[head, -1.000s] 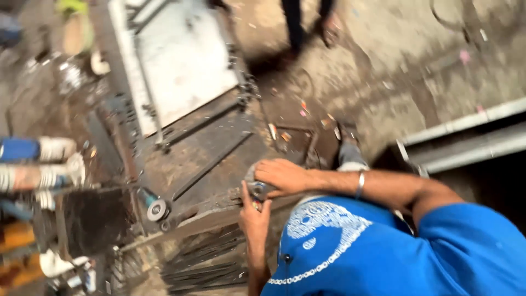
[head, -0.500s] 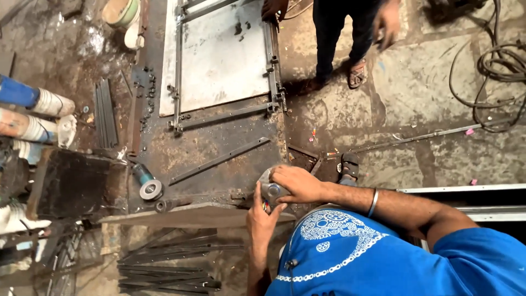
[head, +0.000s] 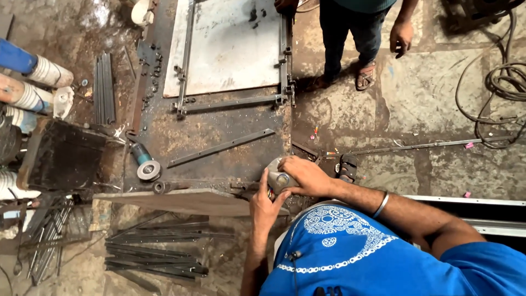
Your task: The person holds a small round object and a marker-like item while standing at a metal work table, then picks up a large plastic jug and pours liquid from it over the metal table surface and frame parts, moving the jug to pour on different spots and tilting it to dispense the liquid.
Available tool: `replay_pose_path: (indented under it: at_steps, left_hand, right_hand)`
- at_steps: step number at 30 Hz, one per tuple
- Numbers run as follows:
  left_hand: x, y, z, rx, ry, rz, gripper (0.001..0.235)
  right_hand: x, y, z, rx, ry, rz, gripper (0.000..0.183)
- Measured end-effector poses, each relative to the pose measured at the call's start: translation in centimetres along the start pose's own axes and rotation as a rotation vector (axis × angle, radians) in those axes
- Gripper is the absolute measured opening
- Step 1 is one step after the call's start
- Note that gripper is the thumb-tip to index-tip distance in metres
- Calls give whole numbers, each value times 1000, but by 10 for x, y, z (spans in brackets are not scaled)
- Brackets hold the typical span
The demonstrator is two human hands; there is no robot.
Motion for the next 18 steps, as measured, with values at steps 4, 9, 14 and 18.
replay_pose_path:
  at_steps: [4,9,14,18]
  left_hand:
    - [-1,-3,-2,8,14,-33,95]
    - [0,-19,-2,-55,-23,-140,91]
    - [2,-16,-7,-65,26,0,93]
    - [3,-19,-13,-48,22,-74,94]
  right_hand:
    - [-3,-2,-1,-37,22,-27,60]
    - [-9,-7,0,-15,8,-15,60]
    - [-15,-13,-4,1,-17,-4,61]
    - [-22,-16,7,-4,-28,-50,62]
Point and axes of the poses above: each hand's wrist, its own x-axis towards the middle knuckle, its own z-axis out of the back of the hand, y = z × x, the point moved 7 cm from there along x, towards the middle knuckle, and after that the axes turned 11 degrees about -x, right-handed, at the moved point
